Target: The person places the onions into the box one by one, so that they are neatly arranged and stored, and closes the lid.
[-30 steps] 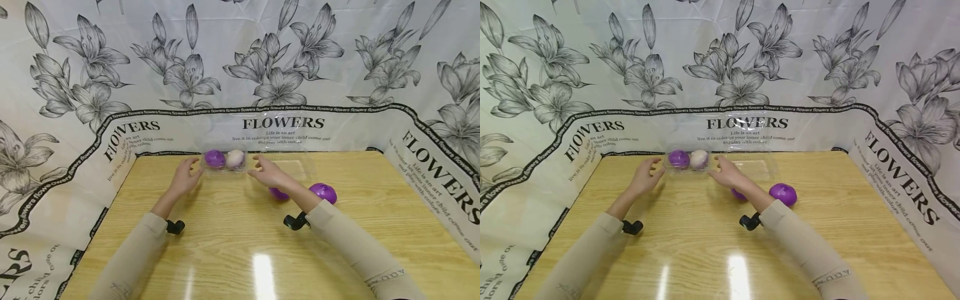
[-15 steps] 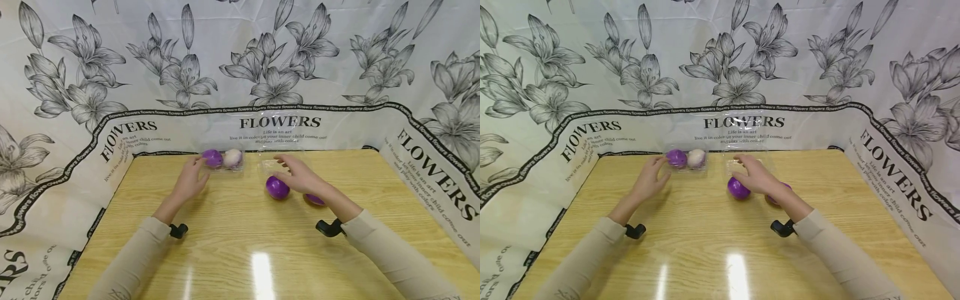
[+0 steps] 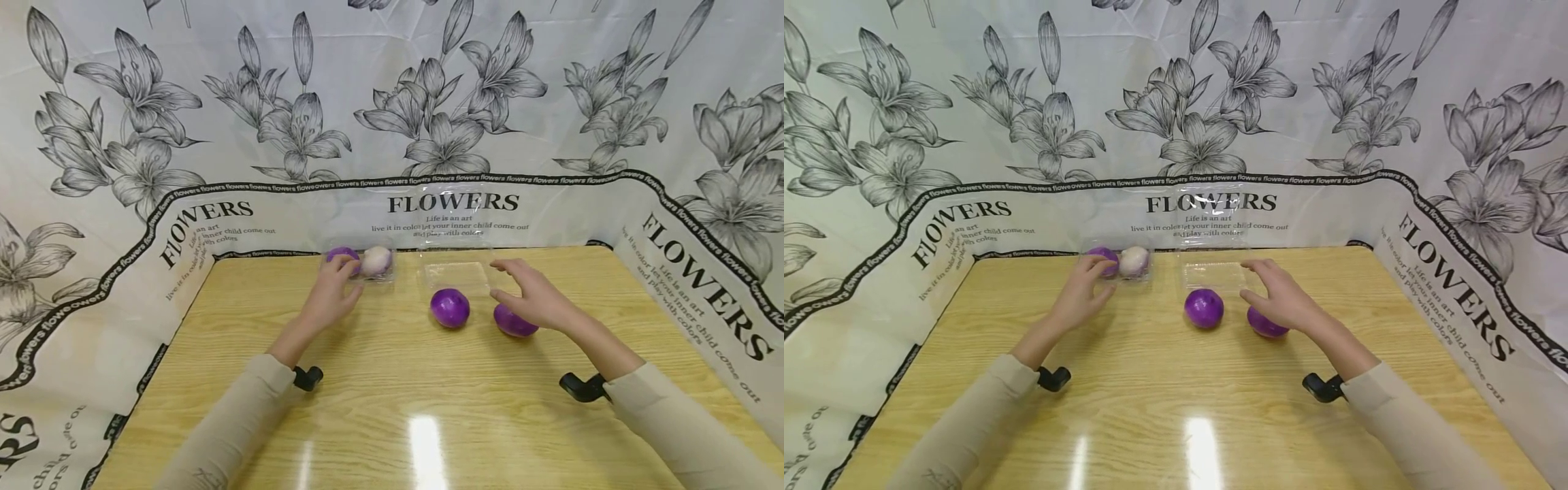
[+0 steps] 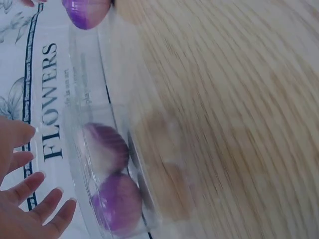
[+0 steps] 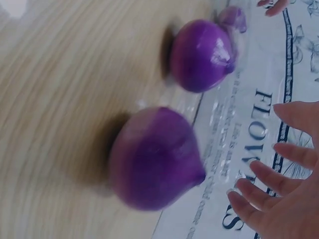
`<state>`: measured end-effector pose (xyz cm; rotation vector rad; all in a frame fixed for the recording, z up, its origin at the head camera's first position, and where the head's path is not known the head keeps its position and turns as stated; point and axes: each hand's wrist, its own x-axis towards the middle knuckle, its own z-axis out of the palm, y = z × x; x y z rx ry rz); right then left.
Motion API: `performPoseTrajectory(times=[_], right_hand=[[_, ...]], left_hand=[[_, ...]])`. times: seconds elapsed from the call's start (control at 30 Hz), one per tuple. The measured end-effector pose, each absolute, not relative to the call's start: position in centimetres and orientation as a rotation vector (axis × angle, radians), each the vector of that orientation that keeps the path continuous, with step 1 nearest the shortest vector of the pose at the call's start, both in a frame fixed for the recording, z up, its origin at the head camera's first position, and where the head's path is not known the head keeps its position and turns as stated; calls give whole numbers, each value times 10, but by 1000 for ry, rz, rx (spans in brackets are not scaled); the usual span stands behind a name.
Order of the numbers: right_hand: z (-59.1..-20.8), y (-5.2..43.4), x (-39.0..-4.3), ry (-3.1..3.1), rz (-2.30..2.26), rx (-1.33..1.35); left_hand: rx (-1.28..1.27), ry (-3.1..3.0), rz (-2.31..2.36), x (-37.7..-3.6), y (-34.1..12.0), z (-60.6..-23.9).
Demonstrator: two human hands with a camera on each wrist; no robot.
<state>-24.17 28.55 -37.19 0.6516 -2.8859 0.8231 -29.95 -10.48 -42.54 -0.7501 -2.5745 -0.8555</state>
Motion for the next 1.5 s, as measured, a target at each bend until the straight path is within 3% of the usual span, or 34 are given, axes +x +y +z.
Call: performPoseTrajectory(times=[0.43, 0.83, 1.5], right_hand=[[-396, 326, -224, -2923, 640, 699], [-418, 336, -220, -2892, 709, 701], [-435, 342, -224, -2909, 849, 681]], left_hand=[[-822, -2577, -1149, -296, -51, -423], [-688, -2638, -1519, -304, -12, -422], [-425, -2826, -1715, -323, 18, -423]])
